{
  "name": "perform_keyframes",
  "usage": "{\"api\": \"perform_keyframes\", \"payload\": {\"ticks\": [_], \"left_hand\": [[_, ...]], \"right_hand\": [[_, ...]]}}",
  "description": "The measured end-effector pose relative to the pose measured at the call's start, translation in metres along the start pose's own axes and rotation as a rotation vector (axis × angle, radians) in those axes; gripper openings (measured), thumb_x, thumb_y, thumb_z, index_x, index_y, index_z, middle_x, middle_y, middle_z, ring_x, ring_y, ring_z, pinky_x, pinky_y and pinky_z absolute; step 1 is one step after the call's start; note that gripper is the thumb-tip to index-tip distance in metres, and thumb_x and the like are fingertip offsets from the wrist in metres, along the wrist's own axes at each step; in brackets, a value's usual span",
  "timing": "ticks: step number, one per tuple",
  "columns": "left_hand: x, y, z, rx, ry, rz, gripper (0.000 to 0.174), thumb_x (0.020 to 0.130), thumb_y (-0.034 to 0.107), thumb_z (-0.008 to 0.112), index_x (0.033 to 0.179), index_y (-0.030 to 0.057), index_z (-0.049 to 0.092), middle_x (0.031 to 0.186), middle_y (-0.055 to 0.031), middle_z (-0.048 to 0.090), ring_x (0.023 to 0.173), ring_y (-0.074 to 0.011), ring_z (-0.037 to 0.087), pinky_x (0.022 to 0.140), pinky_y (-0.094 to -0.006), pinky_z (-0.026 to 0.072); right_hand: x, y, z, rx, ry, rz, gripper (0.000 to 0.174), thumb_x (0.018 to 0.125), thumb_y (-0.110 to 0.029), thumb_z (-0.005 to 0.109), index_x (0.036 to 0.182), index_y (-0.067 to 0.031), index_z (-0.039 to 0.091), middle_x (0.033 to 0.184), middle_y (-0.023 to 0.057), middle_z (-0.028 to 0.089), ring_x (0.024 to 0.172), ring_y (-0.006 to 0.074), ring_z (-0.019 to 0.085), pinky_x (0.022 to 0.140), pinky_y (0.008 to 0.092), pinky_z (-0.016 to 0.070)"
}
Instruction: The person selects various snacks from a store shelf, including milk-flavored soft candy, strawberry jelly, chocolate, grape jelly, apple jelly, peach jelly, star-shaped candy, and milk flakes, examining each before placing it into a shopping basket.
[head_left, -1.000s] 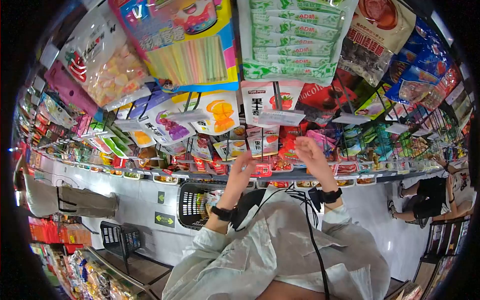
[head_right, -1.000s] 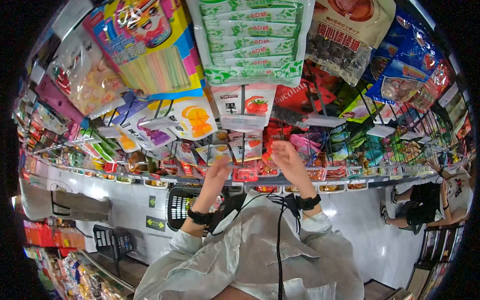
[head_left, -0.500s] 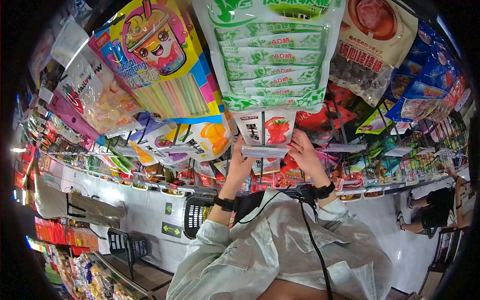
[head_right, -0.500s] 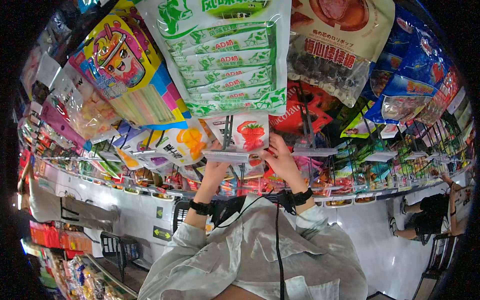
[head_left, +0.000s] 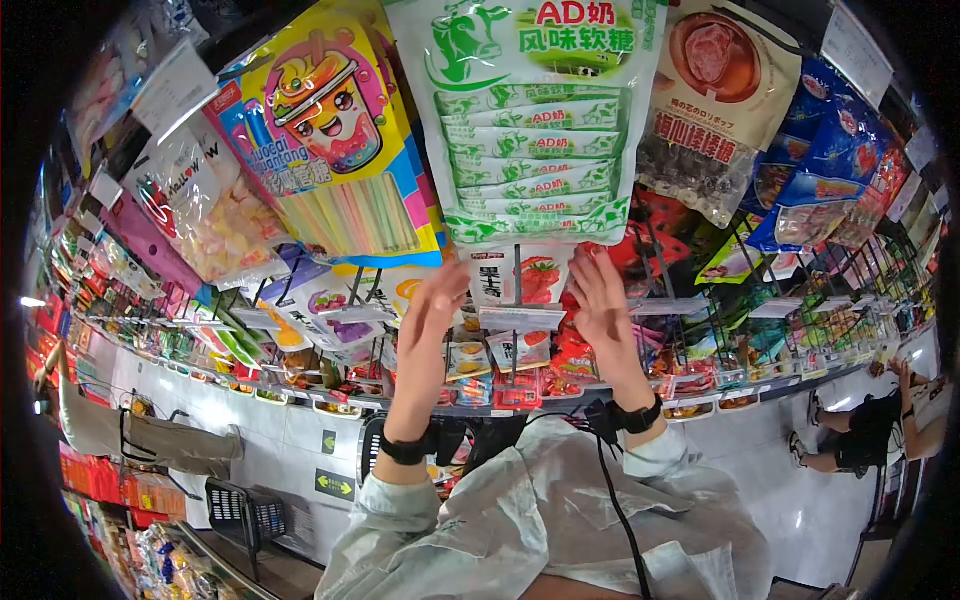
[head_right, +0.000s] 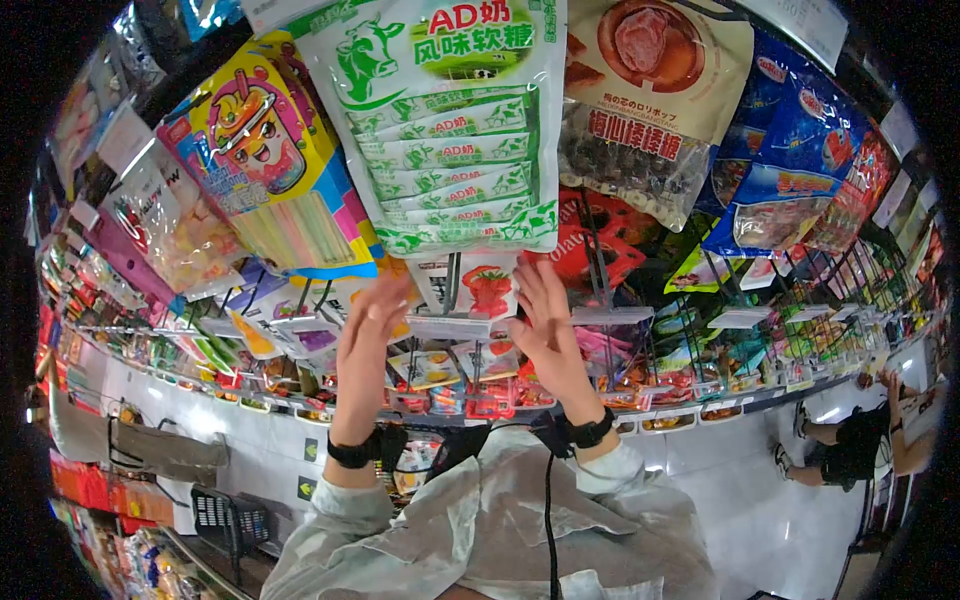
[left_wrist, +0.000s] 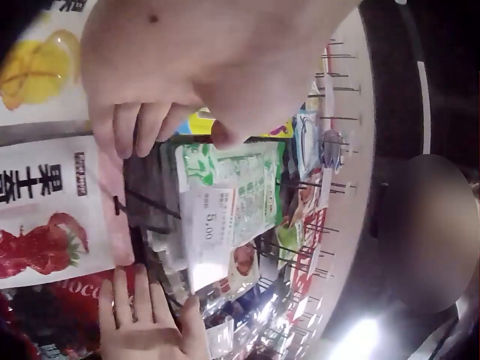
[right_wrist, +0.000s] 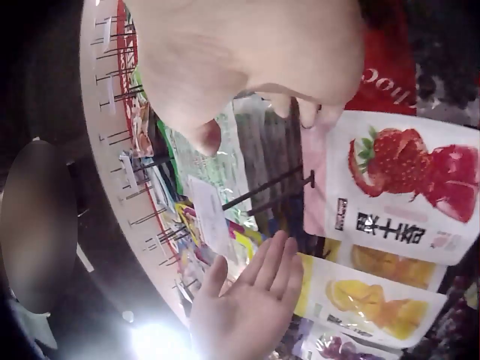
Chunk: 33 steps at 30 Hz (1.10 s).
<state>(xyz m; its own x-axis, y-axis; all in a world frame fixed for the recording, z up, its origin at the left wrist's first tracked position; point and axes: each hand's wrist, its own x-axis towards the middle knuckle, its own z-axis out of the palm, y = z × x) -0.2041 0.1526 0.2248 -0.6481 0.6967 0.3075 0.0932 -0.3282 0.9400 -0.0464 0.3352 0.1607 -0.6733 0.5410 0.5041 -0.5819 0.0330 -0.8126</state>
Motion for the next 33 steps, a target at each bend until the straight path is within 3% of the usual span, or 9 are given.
{"api": "perform_keyframes", "payload": {"ticks": [1,4,13,19,22,25,28,30,33], "left_hand": [[0.004,0.005,0.001,-0.012,-0.034,-0.015,0.049,0.109,0.026,0.041,0.149,-0.003,0.041,0.152,-0.0202,0.047,0.141,-0.0298,0.045,0.118,-0.0424,0.0332],[0.014,0.007,0.006,-0.196,-0.106,-0.032,0.053,0.109,0.03,0.04,0.152,-0.002,0.037,0.154,-0.0199,0.044,0.144,-0.0307,0.041,0.12,-0.0441,0.0287],[0.006,0.013,0.015,-0.625,-0.216,-0.118,0.055,0.105,0.03,0.047,0.15,-0.0008,0.035,0.151,-0.016,0.047,0.142,-0.0272,0.041,0.12,-0.0398,0.0276],[-0.001,0.002,0.001,-0.888,-0.302,-0.038,0.042,0.106,0.027,0.046,0.141,0.0038,0.045,0.145,-0.0127,0.053,0.138,-0.0259,0.045,0.118,-0.0418,0.0289],[-0.013,0.034,0.013,-0.732,-0.081,-0.048,0.032,0.103,0.015,0.054,0.134,0.0043,0.052,0.129,-0.0046,0.06,0.118,-0.0156,0.055,0.112,-0.0364,0.0372],[-0.02,0.036,0.011,-0.545,0.017,0.04,0.03,0.105,0.011,0.051,0.134,0.0063,0.051,0.137,-0.006,0.058,0.126,-0.0192,0.053,0.113,-0.0413,0.0357],[-0.031,0.053,0.015,-0.367,0.039,0.15,0.027,0.104,0.009,0.057,0.131,0.0072,0.056,0.111,0.0041,0.064,0.093,-0.0019,0.053,0.085,-0.0206,0.0427],[-0.04,0.065,0.017,-0.311,0.042,0.179,0.021,0.104,0.01,0.057,0.124,0.0067,0.056,0.103,0.0067,0.063,0.085,0.0007,0.049,0.076,-0.0183,0.0392],[-0.051,0.076,0.017,-0.273,0.006,0.188,0.014,0.103,0.011,0.059,0.116,0.0071,0.055,0.098,0.0078,0.06,0.081,0.0022,0.045,0.071,-0.0177,0.0373]], "right_hand": [[0.006,-0.004,0.007,0.006,0.01,-0.053,0.079,0.099,-0.005,0.055,0.162,-0.0088,0.008,0.165,0.0154,0.024,0.152,0.0299,0.026,0.123,0.0449,0.0215],[0.018,-0.01,0.028,0.114,0.095,-0.15,0.072,0.101,-0.023,0.06,0.16,-0.0095,0.02,0.163,0.0137,0.03,0.149,0.0311,0.033,0.123,0.0463,0.0236],[0.021,-0.025,0.054,0.392,0.078,-0.093,0.045,0.105,-0.025,0.054,0.145,-0.0058,0.046,0.142,0.0089,0.057,0.133,0.0253,0.052,0.116,0.045,0.0355],[0.009,-0.031,0.062,0.413,0.093,-0.046,0.038,0.106,-0.022,0.054,0.14,-0.0052,0.052,0.14,0.0082,0.058,0.13,0.0231,0.054,0.113,0.0438,0.039],[0.001,-0.036,0.069,0.38,0.153,-0.063,0.034,0.106,-0.017,0.053,0.138,-0.0042,0.053,0.141,0.0083,0.057,0.133,0.0221,0.051,0.117,0.043,0.0346],[-0.007,-0.052,0.077,0.198,0.235,-0.074,0.03,0.106,-0.019,0.055,0.132,-0.0043,0.057,0.126,0.0049,0.063,0.105,0.0128,0.059,0.092,0.0317,0.0451],[-0.015,-0.076,0.093,0.081,0.272,-0.088,0.026,0.105,-0.022,0.058,0.124,-0.0048,0.062,0.101,-0.0022,0.067,0.07,0.002,0.053,0.059,0.0212,0.0401],[-0.024,-0.08,0.09,0.009,0.298,-0.083,0.028,0.103,-0.021,0.064,0.122,-0.0003,0.065,0.11,0.001,0.069,0.093,0.006,0.06,0.084,0.0243,0.0472],[-0.033,-0.095,0.095,-0.053,0.315,-0.107,0.024,0.103,-0.022,0.063,0.116,-0.0012,0.066,0.098,-0.002,0.065,0.083,0.0038,0.053,0.075,0.0231,0.0411]]}}
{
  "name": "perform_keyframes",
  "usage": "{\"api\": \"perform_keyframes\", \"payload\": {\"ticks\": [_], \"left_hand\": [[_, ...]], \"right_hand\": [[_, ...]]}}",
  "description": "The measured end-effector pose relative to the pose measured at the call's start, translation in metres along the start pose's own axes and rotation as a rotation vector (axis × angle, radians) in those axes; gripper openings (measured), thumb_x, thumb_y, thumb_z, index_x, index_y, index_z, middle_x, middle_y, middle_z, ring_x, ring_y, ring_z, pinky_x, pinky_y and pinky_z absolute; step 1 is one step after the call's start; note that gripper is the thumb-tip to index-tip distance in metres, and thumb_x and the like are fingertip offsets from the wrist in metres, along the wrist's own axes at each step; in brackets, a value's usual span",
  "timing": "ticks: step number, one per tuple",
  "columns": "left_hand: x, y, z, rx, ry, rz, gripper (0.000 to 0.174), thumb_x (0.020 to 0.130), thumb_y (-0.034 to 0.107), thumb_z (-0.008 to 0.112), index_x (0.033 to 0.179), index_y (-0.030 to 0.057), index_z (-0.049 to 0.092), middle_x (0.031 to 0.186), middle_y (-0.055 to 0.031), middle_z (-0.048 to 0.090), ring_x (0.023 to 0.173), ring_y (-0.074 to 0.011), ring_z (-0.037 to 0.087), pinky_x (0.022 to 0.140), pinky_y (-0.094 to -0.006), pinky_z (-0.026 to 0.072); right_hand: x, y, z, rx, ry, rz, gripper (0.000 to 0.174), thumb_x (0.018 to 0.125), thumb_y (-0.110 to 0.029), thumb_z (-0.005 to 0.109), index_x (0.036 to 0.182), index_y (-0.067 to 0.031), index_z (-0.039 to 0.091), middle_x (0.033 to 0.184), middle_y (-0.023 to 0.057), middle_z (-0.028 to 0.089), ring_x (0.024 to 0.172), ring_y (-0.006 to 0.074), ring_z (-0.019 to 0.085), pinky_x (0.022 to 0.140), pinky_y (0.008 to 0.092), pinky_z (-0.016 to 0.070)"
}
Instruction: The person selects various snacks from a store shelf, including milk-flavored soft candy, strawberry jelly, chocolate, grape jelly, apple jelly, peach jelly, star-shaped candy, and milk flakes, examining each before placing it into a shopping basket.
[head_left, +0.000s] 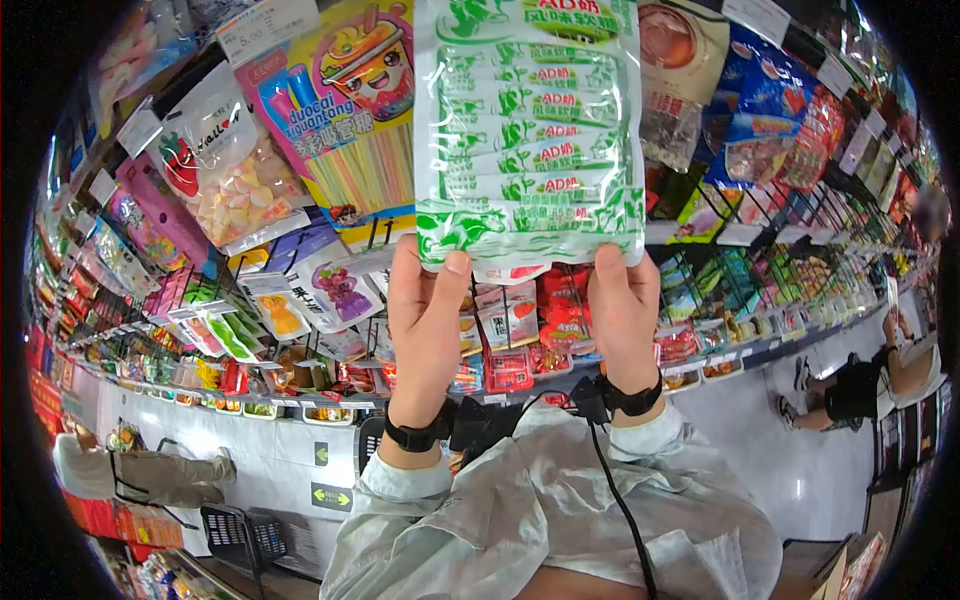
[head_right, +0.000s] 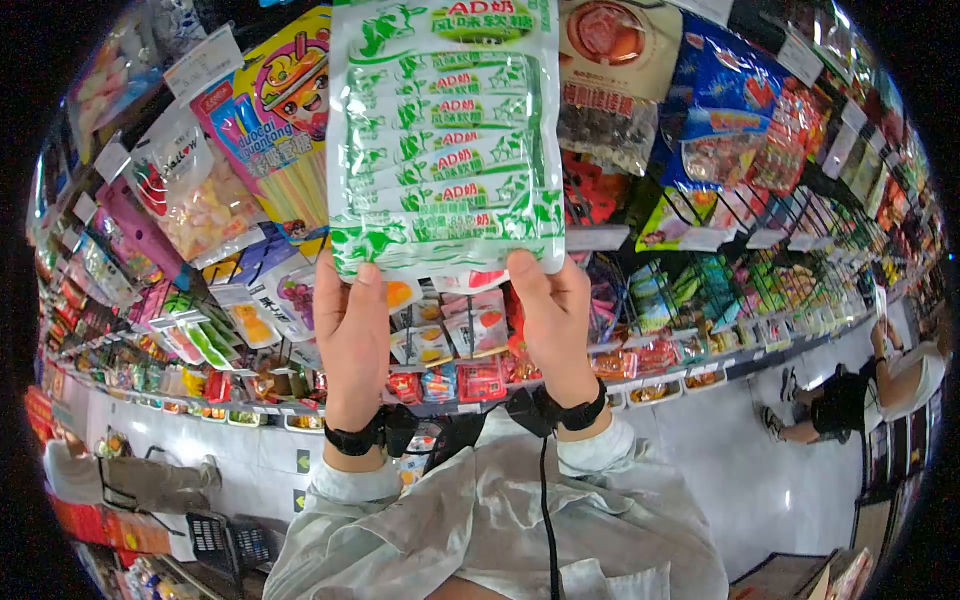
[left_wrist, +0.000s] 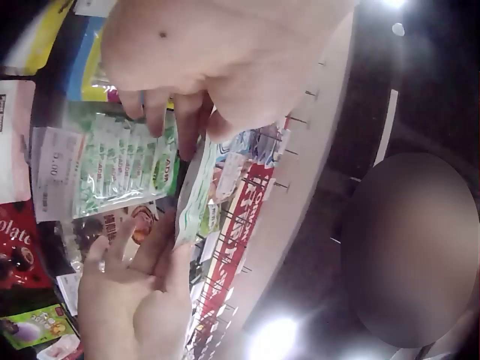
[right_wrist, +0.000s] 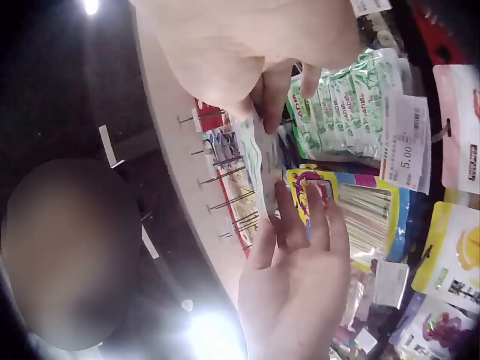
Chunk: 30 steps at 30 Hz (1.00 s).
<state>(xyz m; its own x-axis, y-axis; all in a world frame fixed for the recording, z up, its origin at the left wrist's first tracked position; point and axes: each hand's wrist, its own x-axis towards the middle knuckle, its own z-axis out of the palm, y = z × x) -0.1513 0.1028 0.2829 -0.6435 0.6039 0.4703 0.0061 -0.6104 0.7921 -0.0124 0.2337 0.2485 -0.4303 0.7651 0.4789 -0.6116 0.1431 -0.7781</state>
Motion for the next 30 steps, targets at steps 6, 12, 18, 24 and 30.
{"api": "perform_keyframes", "payload": {"ticks": [6,12,18,24,30], "left_hand": [[-0.026,0.012,-0.005,0.002,-0.035,0.063,0.02,0.102,0.011,0.059,0.121,0.0054,0.054,0.103,0.005,0.061,0.083,-0.0002,0.048,0.073,-0.0189,0.0392],[-0.076,0.008,-0.03,-0.082,0.006,-0.124,0.055,0.096,0.002,0.062,0.147,-0.0004,0.041,0.133,-0.0066,0.059,0.116,-0.0123,0.056,0.102,-0.028,0.0424],[-0.159,-0.027,-0.079,-0.05,-0.063,-0.47,0.065,0.09,0.001,0.07,0.147,-0.0002,0.04,0.14,-0.0097,0.055,0.126,-0.0187,0.054,0.108,-0.0338,0.0396],[-0.237,-0.043,-0.113,-0.028,-0.189,-0.792,0.051,0.093,0.0,0.069,0.14,-0.0007,0.049,0.136,-0.0096,0.06,0.124,-0.0172,0.056,0.105,-0.0327,0.0433],[-0.268,-0.04,-0.103,0.107,-0.141,-0.879,0.044,0.096,0.001,0.066,0.137,-0.0008,0.051,0.129,-0.0069,0.063,0.116,-0.0149,0.059,0.099,-0.03,0.0466]], "right_hand": [[-0.027,-0.024,0.012,-0.038,0.018,-0.078,0.023,0.103,-0.02,0.062,0.115,-0.0015,0.065,0.093,-0.0024,0.063,0.079,0.0034,0.051,0.07,0.0231,0.0396],[-0.083,-0.032,0.006,-0.065,-0.004,0.037,0.023,0.1,-0.014,0.065,0.119,0.0004,0.066,0.103,0.0009,0.07,0.078,0.0031,0.057,0.064,0.0205,0.0451],[-0.168,-0.019,-0.047,-0.412,-0.118,0.32,0.028,0.094,-0.013,0.073,0.117,0.0016,0.067,0.09,-0.0061,0.065,0.067,-0.0017,0.047,0.058,0.0172,0.0365],[-0.211,-0.018,-0.071,-0.421,-0.405,0.65,0.043,0.092,-0.012,0.074,0.129,0.0016,0.059,0.119,0.006,0.062,0.11,0.0101,0.054,0.094,0.0292,0.045],[-0.231,-0.015,-0.07,-0.526,-0.338,0.753,0.035,0.096,-0.016,0.069,0.126,-0.001,0.06,0.108,0.0032,0.064,0.097,0.0091,0.055,0.087,0.0276,0.0467]]}}
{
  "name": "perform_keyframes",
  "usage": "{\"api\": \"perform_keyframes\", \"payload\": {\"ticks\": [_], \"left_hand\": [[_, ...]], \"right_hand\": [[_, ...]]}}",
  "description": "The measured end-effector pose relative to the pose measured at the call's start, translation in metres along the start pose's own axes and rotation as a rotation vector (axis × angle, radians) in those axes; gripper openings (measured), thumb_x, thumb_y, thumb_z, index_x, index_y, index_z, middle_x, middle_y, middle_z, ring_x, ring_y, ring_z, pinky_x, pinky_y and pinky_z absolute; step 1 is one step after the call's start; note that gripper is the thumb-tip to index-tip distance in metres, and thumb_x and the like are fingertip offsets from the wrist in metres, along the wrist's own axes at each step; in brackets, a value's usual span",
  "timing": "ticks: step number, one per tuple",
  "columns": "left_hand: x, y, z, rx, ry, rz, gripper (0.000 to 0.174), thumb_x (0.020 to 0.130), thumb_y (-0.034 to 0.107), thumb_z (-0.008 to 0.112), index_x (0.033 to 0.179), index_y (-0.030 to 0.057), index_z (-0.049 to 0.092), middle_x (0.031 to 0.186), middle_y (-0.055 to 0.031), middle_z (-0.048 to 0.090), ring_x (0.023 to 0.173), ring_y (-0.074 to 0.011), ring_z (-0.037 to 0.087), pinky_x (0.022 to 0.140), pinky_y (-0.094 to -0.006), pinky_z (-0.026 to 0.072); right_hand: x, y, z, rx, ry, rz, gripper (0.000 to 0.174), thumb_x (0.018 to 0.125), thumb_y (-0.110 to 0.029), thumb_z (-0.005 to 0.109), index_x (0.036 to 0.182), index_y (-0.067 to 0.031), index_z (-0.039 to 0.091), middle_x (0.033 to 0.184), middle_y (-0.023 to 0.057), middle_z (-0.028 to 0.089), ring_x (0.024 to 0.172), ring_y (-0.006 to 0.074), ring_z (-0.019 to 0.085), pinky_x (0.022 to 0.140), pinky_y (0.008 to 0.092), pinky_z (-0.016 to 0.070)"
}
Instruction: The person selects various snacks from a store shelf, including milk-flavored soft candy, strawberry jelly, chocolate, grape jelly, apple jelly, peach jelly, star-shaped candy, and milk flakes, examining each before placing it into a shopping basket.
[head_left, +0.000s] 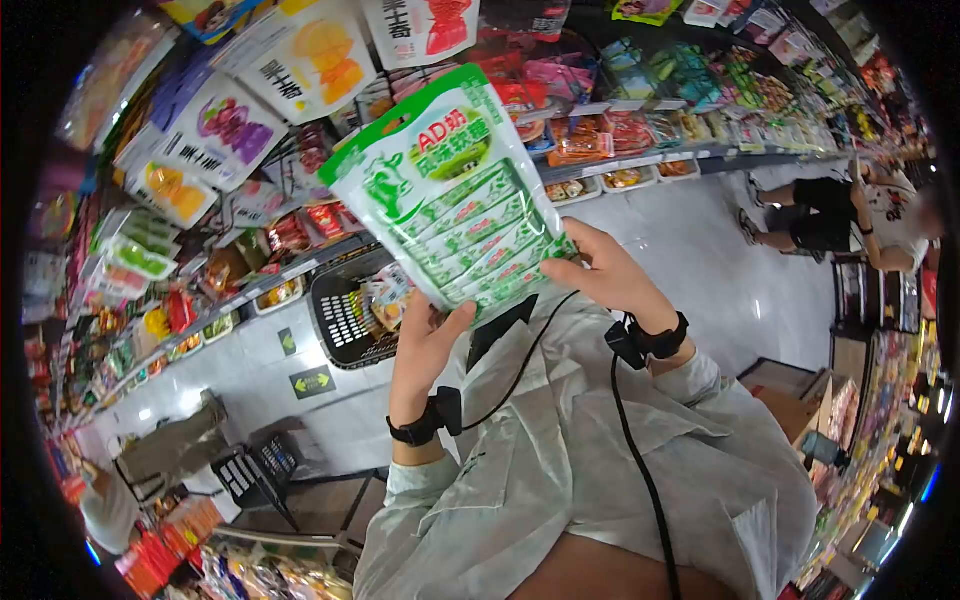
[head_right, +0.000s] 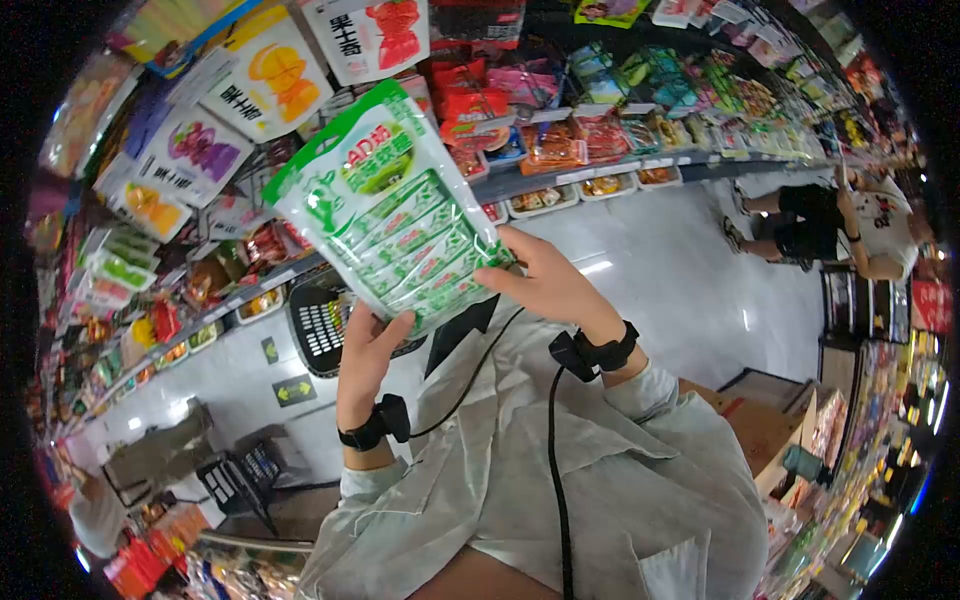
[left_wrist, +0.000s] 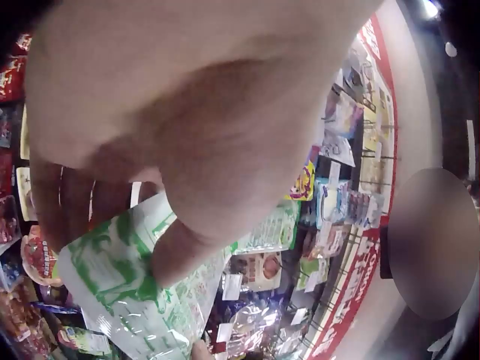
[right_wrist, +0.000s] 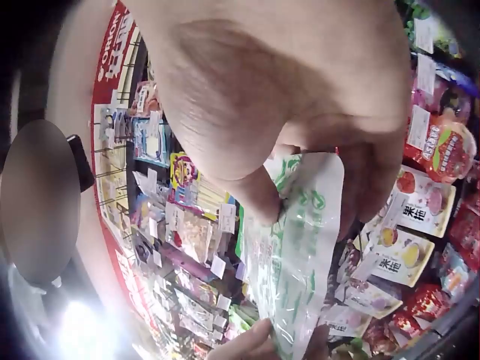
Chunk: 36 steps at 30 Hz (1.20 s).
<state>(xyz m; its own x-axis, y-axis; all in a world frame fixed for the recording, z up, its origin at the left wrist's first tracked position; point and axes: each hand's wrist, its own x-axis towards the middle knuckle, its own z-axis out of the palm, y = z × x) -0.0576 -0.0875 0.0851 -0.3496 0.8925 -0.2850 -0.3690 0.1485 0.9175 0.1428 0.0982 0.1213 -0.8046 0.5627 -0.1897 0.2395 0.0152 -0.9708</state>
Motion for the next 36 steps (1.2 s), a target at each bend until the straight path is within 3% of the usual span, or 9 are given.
{"api": "perform_keyframes", "payload": {"ticks": [7,14,17,20,24,27,29,32,36], "left_hand": [[-0.021,-0.02,0.054,0.146,0.023,0.137,0.044,0.096,0.003,0.067,0.136,-0.0019,0.051,0.127,-0.0092,0.065,0.113,-0.0156,0.061,0.097,-0.0301,0.048],[-0.086,-0.085,0.147,0.104,0.033,-0.006,0.041,0.1,0.004,0.059,0.139,-0.0013,0.048,0.13,-0.0071,0.061,0.116,-0.013,0.056,0.1,-0.0297,0.0456],[-0.127,-0.098,0.172,0.083,0.095,-0.109,0.042,0.101,0.004,0.058,0.141,-0.0012,0.046,0.132,-0.0074,0.06,0.118,-0.0146,0.056,0.101,-0.0303,0.0451],[-0.155,-0.12,0.159,0.125,0.108,-0.23,0.043,0.102,0.006,0.057,0.143,-0.0008,0.046,0.135,-0.0066,0.06,0.121,-0.0144,0.054,0.104,-0.0303,0.042],[-0.176,-0.118,0.167,0.052,0.186,-0.155,0.043,0.102,0.004,0.055,0.144,-0.0011,0.044,0.136,-0.0074,0.059,0.122,-0.0155,0.054,0.105,-0.0308,0.0421],[-0.188,-0.124,0.168,0.041,0.264,-0.095,0.043,0.102,0.004,0.055,0.144,-0.0003,0.044,0.134,-0.0073,0.059,0.118,-0.0142,0.055,0.102,-0.0302,0.0442],[-0.196,-0.128,0.168,0.043,0.319,-0.081,0.043,0.102,0.004,0.055,0.143,-0.0001,0.044,0.134,-0.007,0.06,0.117,-0.0132,0.055,0.101,-0.0299,0.0443],[-0.208,-0.125,0.164,0.0,0.336,-0.049,0.046,0.102,0.002,0.054,0.146,-0.003,0.042,0.141,-0.0093,0.056,0.128,-0.0176,0.052,0.11,-0.0326,0.0392],[-0.238,-0.125,0.137,-0.034,0.39,-0.031,0.045,0.102,0.004,0.055,0.145,-0.0018,0.042,0.137,-0.0085,0.058,0.123,-0.0158,0.053,0.106,-0.0315,0.0411]], "right_hand": [[-0.057,0.018,-0.034,0.012,0.011,-0.028,0.028,0.098,-0.016,0.066,0.121,-0.0005,0.062,0.101,-0.0001,0.066,0.089,0.0069,0.056,0.081,0.0266,0.048],[-0.138,0.102,-0.07,0.019,0.009,0.151,0.026,0.101,-0.017,0.062,0.12,0.0007,0.064,0.097,0.0004,0.067,0.087,0.0068,0.057,0.078,0.0255,0.0477],[-0.168,0.114,-0.059,0.141,-0.023,0.175,0.019,0.102,-0.016,0.061,0.112,0.0006,0.064,0.092,-0.0033,0.063,0.082,0.0049,0.052,0.073,0.023,0.0442],[-0.183,0.137,-0.048,0.194,-0.11,0.207,0.023,0.101,-0.02,0.062,0.111,0.0008,0.064,0.092,-0.0003,0.065,0.081,0.0068,0.056,0.074,0.0251,0.0469],[-0.189,0.149,-0.036,-0.009,-0.162,0.195,0.024,0.101,-0.023,0.062,0.106,0.0002,0.063,0.086,0.0012,0.062,0.075,0.0083,0.054,0.071,0.0273,0.0472],[-0.183,0.138,-0.025,0.058,-0.169,0.132,0.025,0.101,-0.025,0.062,0.104,0.0002,0.061,0.082,0.001,0.058,0.074,0.0086,0.052,0.069,0.0277,0.0461],[-0.176,0.131,-0.021,-0.005,-0.187,0.106,0.024,0.101,-0.023,0.062,0.104,0.0001,0.061,0.083,0.0007,0.059,0.075,0.008,0.052,0.069,0.0268,0.0456],[-0.173,0.118,-0.006,0.027,-0.203,0.076,0.021,0.101,-0.021,0.062,0.105,-0.0001,0.061,0.085,0.0002,0.06,0.077,0.0073,0.052,0.069,0.026,0.0453],[-0.171,0.097,0.034,0.016,-0.27,0.105,0.02,0.101,-0.017,0.062,0.109,0.0006,0.061,0.089,-0.0004,0.061,0.079,0.0068,0.052,0.071,0.026,0.0457]]}}
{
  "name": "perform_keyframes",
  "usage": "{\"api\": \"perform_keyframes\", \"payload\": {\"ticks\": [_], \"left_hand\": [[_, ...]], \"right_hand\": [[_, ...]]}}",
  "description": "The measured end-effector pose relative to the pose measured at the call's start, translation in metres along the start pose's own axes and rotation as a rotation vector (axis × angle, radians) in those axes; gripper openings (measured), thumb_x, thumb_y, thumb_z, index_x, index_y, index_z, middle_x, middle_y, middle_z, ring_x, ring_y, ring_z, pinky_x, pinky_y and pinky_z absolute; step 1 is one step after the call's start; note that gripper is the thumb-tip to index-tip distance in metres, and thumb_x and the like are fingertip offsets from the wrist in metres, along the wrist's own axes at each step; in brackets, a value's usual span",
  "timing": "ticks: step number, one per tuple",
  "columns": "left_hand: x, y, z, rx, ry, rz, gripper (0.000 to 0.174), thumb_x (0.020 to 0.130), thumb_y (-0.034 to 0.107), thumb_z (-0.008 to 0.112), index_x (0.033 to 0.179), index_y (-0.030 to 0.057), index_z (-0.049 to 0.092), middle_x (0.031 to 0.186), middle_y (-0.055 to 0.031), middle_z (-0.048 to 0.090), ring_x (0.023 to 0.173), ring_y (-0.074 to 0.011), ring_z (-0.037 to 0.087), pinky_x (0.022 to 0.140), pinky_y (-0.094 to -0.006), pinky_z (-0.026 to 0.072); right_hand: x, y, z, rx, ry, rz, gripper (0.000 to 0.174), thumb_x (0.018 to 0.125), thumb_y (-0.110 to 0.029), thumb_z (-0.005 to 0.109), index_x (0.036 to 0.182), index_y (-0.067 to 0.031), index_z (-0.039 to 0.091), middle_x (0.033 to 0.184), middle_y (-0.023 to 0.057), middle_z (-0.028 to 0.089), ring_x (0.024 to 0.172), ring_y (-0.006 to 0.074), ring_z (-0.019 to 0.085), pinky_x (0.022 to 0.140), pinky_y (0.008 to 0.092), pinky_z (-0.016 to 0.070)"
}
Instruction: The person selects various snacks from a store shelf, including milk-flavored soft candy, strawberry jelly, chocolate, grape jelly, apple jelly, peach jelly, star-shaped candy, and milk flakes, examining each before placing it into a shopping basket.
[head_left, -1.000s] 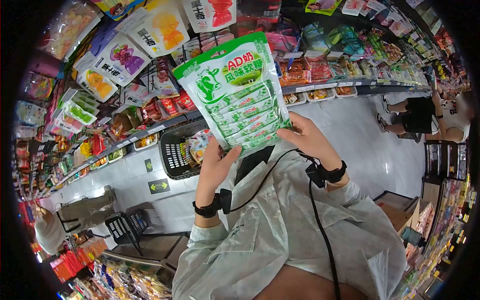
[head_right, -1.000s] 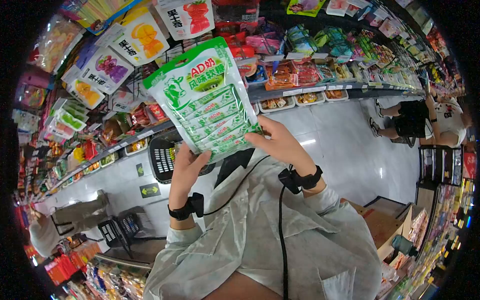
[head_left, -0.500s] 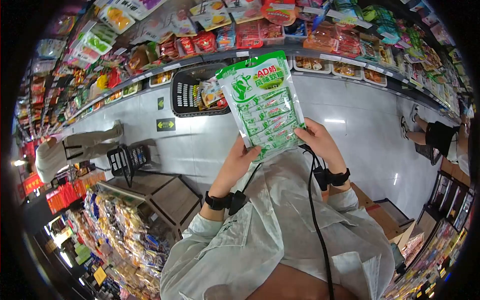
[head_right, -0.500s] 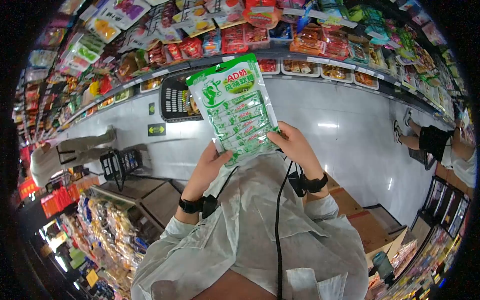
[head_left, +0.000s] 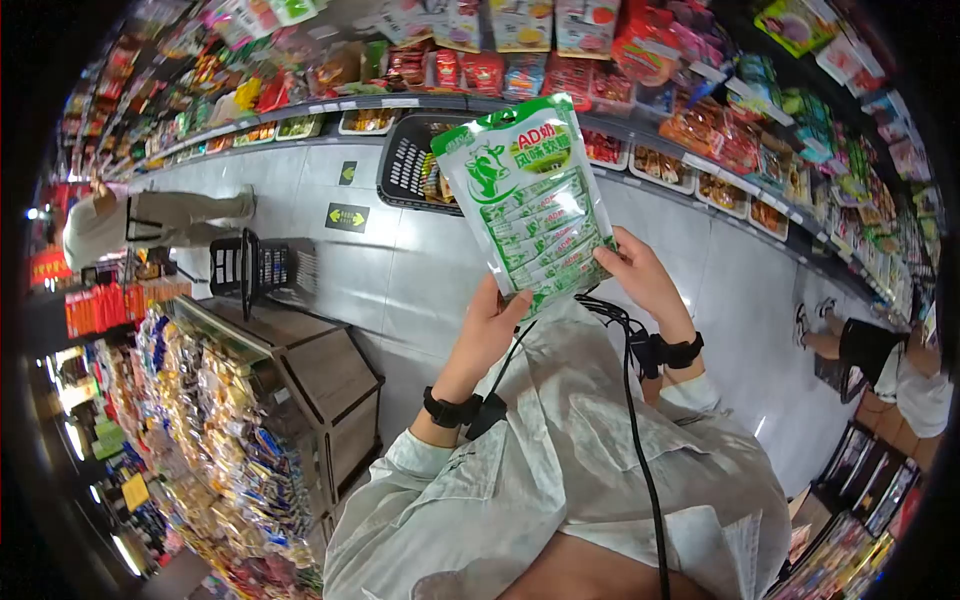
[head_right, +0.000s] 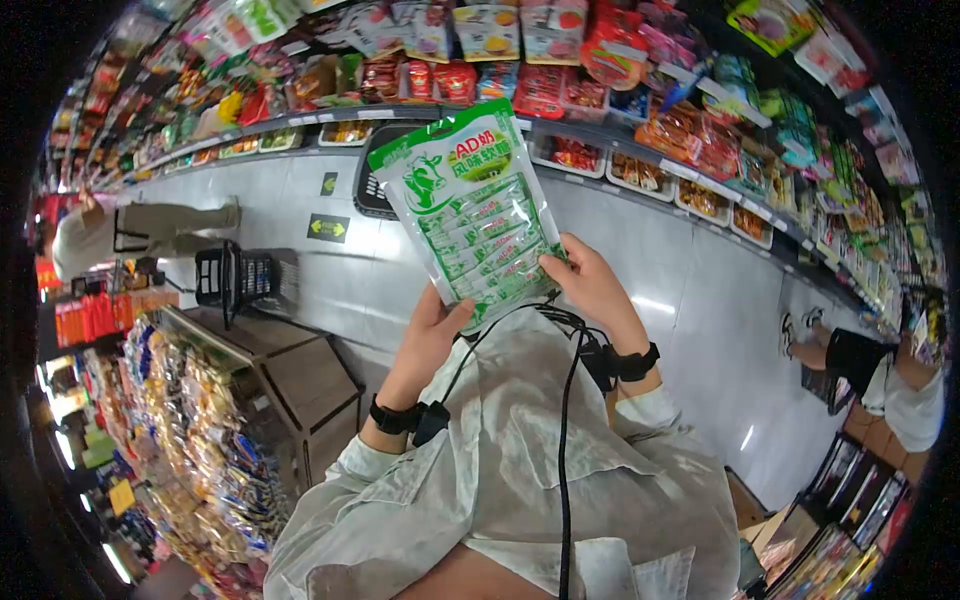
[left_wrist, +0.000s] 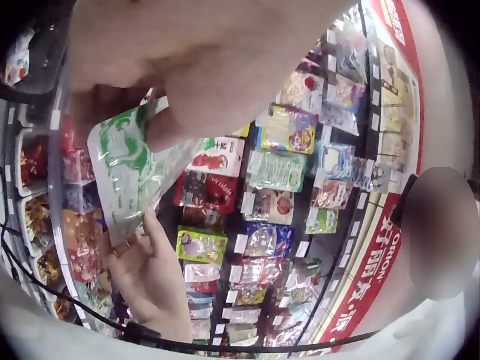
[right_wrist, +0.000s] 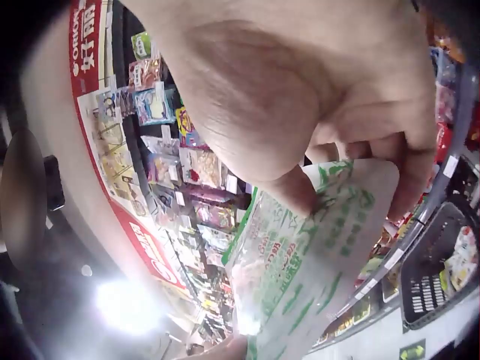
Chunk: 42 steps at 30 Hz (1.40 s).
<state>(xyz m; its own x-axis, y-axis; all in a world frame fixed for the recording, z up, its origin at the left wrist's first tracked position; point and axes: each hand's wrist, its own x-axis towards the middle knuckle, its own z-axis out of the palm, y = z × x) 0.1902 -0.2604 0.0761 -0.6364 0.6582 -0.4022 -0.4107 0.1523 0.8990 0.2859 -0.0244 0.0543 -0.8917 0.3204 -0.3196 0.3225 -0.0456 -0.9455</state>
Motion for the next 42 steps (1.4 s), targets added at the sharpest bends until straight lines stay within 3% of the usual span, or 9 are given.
{"api": "perform_keyframes", "payload": {"ticks": [9,12,15,16,20,26,31,34,42], "left_hand": [[-0.044,-0.042,-0.142,-0.384,0.121,0.064,0.041,0.102,0.006,0.052,0.142,0.0022,0.044,0.135,-0.0087,0.059,0.119,-0.0175,0.058,0.104,-0.0348,0.0458],[-0.029,-0.033,-0.166,-0.686,0.127,-0.041,0.04,0.106,0.023,0.041,0.14,0.0016,0.046,0.128,-0.0103,0.062,0.111,-0.0212,0.061,0.099,-0.0365,0.0489],[-0.021,-0.012,-0.183,-0.964,-0.089,-0.129,0.041,0.105,0.027,0.041,0.136,0.0013,0.05,0.11,-0.0096,0.064,0.101,-0.0205,0.06,0.091,-0.0352,0.0496],[-0.012,-0.028,-0.195,-0.735,-0.149,-0.043,0.038,0.104,0.031,0.043,0.125,0.0022,0.055,0.094,-0.0071,0.059,0.09,-0.0202,0.056,0.084,-0.0351,0.0479],[0.013,-0.044,-0.195,-1.086,-0.496,-0.052,0.029,0.101,0.033,0.051,0.11,0.0057,0.056,0.091,-0.005,0.053,0.082,-0.0174,0.048,0.078,-0.0329,0.0438],[0.062,-0.043,-0.215,-0.95,-0.048,-0.006,0.038,0.104,0.031,0.046,0.123,0.0006,0.058,0.107,-0.0125,0.065,0.096,-0.0219,0.062,0.086,-0.0328,0.0516],[0.116,0.02,-0.221,-0.685,0.406,-0.242,0.035,0.104,0.024,0.043,0.123,-0.0001,0.06,0.115,-0.0085,0.069,0.107,-0.0237,0.064,0.094,-0.0386,0.0498],[0.135,0.006,-0.241,-0.669,0.422,-0.218,0.039,0.105,0.028,0.041,0.133,0.0035,0.055,0.121,-0.0121,0.066,0.11,-0.0248,0.063,0.096,-0.0394,0.0501],[0.186,0.048,-0.242,-0.682,0.209,-0.212,0.042,0.106,0.029,0.044,0.14,0.0053,0.051,0.12,-0.0115,0.065,0.108,-0.0243,0.064,0.095,-0.0375,0.0513]], "right_hand": [[0.005,-0.029,0.155,-0.147,-0.052,-0.166,0.04,0.095,-0.017,0.07,0.13,-0.0011,0.06,0.103,0.0041,0.065,0.095,0.0122,0.06,0.083,0.0286,0.0505],[-0.003,-0.082,0.194,-0.466,-0.193,-0.358,0.051,0.088,-0.016,0.076,0.134,-0.0026,0.06,0.114,0.0079,0.064,0.1,0.0178,0.063,0.088,0.032,0.0514],[-0.006,-0.116,0.224,-0.229,-0.442,-0.338,0.058,0.084,-0.014,0.079,0.138,-0.005,0.059,0.119,0.0087,0.061,0.098,0.0208,0.064,0.09,0.0329,0.0519],[0.001,-0.12,0.223,-0.264,-0.56,-0.332,0.066,0.08,-0.008,0.08,0.141,-0.0061,0.057,0.118,0.0092,0.06,0.103,0.0202,0.065,0.094,0.0338,0.0515],[0.038,-0.125,0.228,-0.261,-0.539,-0.308,0.059,0.083,-0.002,0.076,0.139,-0.0048,0.059,0.121,0.0092,0.06,0.105,0.0193,0.065,0.095,0.0337,0.0522],[0.126,-0.115,0.201,-0.228,-0.549,-0.412,0.059,0.087,-0.005,0.073,0.143,-0.0047,0.053,0.123,0.0095,0.06,0.103,0.0192,0.066,0.092,0.0341,0.0536],[0.208,-0.106,0.182,-0.251,-0.393,-0.191,0.067,0.093,-0.021,0.07,0.149,-0.0028,0.04,0.126,0.0141,0.06,0.099,0.0223,0.067,0.085,0.0359,0.0539],[0.244,-0.093,0.164,-0.49,-0.206,-0.178,0.069,0.092,-0.032,0.071,0.146,-0.0019,0.04,0.126,0.0214,0.06,0.101,0.0339,0.067,0.087,0.0402,0.0536],[0.276,-0.122,0.112,-0.586,-0.176,-0.162,0.046,0.093,-0.028,0.069,0.132,-0.0057,0.059,0.127,0.016,0.059,0.102,0.0297,0.067,0.088,0.0394,0.0529]]}}
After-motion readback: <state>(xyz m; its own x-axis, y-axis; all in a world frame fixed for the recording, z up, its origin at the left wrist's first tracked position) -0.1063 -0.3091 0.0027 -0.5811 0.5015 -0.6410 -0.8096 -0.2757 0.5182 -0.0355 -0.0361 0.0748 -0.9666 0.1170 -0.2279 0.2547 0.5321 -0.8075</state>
